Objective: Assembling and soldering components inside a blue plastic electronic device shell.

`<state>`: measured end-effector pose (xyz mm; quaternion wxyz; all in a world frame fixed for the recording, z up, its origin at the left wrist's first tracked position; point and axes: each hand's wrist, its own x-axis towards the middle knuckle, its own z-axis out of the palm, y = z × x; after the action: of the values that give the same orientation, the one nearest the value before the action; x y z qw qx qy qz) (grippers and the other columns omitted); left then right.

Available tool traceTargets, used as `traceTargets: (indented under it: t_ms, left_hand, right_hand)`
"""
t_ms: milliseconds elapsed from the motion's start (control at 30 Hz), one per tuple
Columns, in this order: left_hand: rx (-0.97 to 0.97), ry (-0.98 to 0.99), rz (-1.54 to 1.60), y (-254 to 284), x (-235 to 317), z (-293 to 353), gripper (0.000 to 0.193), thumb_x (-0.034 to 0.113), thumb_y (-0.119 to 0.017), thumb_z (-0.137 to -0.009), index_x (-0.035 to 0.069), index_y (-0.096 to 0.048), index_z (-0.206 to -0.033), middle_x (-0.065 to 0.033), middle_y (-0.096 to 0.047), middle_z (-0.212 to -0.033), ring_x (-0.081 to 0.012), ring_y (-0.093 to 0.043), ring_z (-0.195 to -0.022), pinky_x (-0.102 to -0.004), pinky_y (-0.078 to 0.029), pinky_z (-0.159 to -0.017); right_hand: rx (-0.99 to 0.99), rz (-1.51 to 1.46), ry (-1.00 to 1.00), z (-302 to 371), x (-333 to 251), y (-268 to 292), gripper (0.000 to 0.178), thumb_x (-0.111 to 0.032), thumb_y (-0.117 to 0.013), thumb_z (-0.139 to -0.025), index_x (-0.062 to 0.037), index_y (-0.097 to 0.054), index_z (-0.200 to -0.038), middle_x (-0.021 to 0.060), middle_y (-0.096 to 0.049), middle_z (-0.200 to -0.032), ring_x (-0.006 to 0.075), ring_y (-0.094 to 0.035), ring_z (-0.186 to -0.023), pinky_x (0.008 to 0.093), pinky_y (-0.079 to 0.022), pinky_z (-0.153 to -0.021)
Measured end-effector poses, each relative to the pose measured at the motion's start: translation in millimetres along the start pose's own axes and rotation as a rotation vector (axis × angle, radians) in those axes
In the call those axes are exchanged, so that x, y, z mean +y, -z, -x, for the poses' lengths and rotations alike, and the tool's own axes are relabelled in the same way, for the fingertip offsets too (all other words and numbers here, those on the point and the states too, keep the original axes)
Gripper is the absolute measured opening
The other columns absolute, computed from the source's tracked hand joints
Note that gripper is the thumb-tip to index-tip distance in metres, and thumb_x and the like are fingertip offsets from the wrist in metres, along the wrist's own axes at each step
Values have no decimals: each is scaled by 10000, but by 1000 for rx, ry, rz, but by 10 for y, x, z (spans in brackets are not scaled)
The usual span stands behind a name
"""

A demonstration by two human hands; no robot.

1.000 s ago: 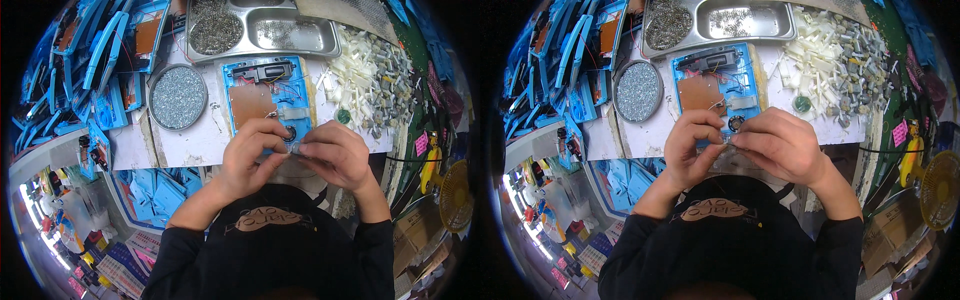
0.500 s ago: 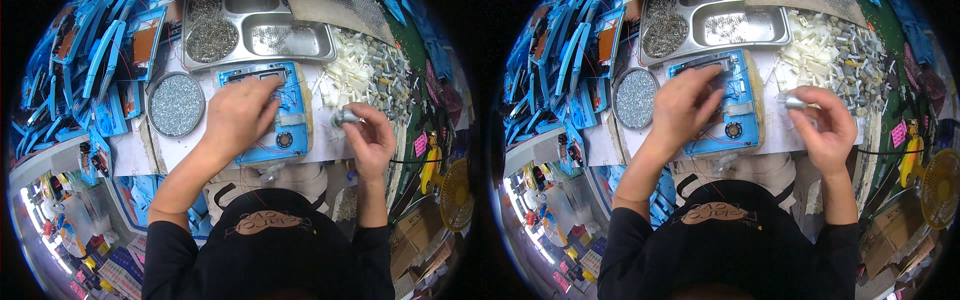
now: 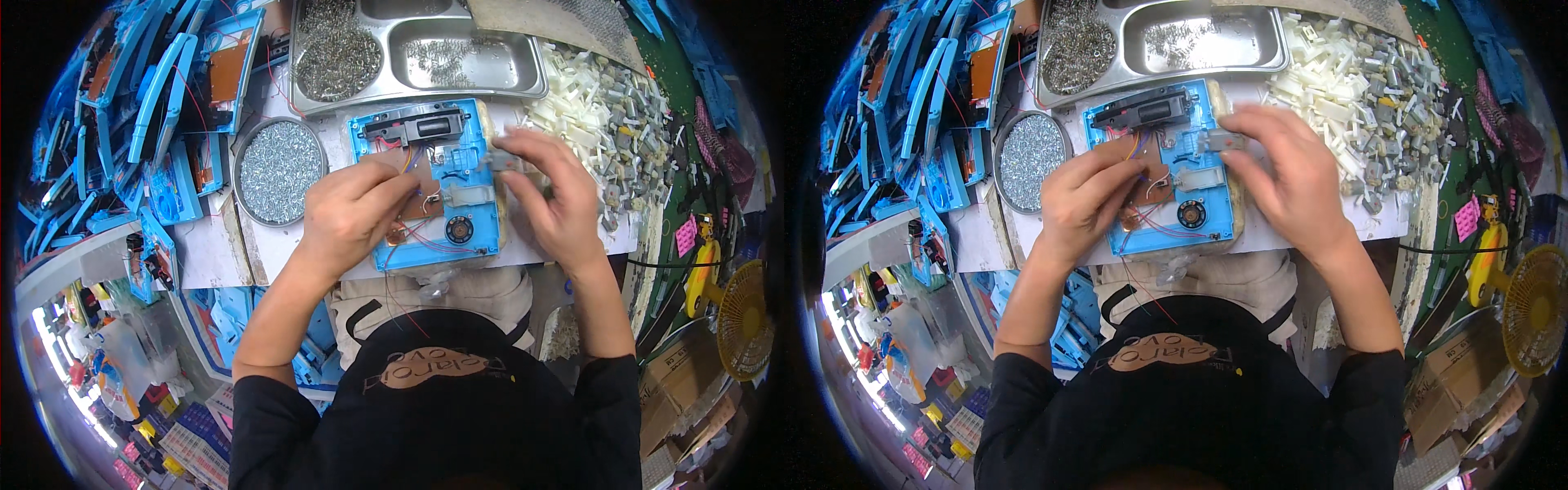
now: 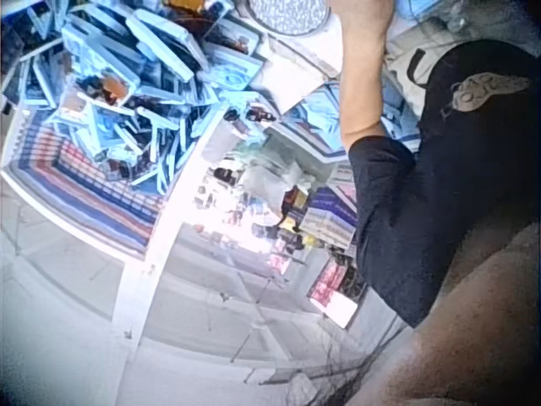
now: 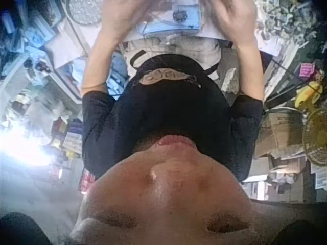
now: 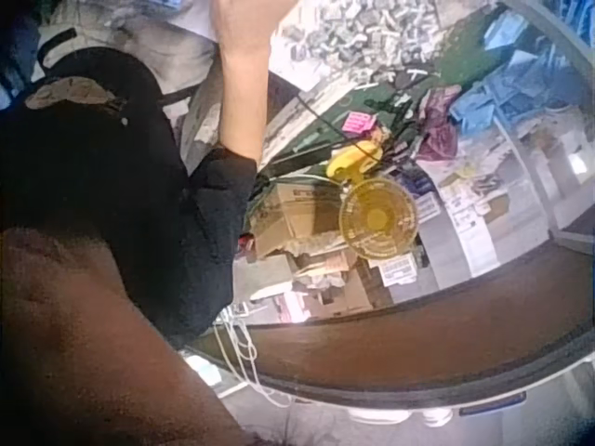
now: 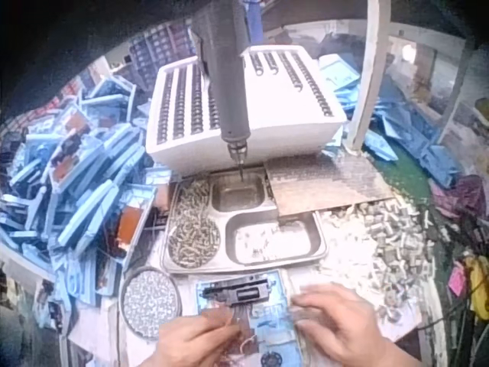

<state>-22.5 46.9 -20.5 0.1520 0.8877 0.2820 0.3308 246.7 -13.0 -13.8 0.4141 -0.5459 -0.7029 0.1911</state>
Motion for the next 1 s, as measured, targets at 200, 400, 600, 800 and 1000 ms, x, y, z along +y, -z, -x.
traceTargets:
  t_ms: [200, 400, 600, 800, 1000]
  left_hand:
    - [16, 21, 0, 21, 19, 129, 334, 78, -785, -686, 75, -730, -1015, -78, -682, -936, -266, -698, -812, -371, -552, -661]
    - [9, -3, 3, 22, -3, 130, 338, 99, -780, -689, 88, -729, -1023, -62, -680, -977, -264, -694, -828, -367, -546, -658]
    - [20, -42, -3, 49, -6, 115, 345, 129, -779, -700, 94, -722, -1038, -52, -683, -993, -254, -689, -821, -363, -536, -637]
    - [16, -47, -8, 35, -34, 130, 313, 148, -765, -712, 90, -714, -1015, -52, -680, -1021, -244, -683, -819, -357, -535, -642]
    - [72, -31, 65, 18, -28, 138, 334, 60, -794, -684, 91, -734, -1011, -80, -680, -964, -268, -676, -753, -367, -524, -616]
  right_hand:
    - [-119, 216, 110, -206, -12, -113, 236, -155, -809, -790, -108, -713, -1001, 107, -592, -1406, 400, -399, -1376, 494, -342, -1128]
    - [-204, 263, 68, -271, -44, -96, 251, -150, -810, -780, -110, -728, -1014, 107, -565, -1454, 399, -371, -1408, 506, -307, -1160]
    - [-228, 417, 172, -455, -245, 0, 217, -149, -807, -763, -91, -716, -951, 116, -601, -1368, 419, -434, -1338, 503, -411, -1086]
    - [-209, 290, 402, -649, -381, -379, 204, -113, -794, -688, -66, -704, -865, 119, -636, -1275, 404, -496, -1282, 486, -480, -1021]
    - [-182, 229, 497, -709, -332, -510, 191, -95, -783, -649, -35, -687, -803, 108, -674, -1209, 381, -543, -1239, 468, -502, -991]
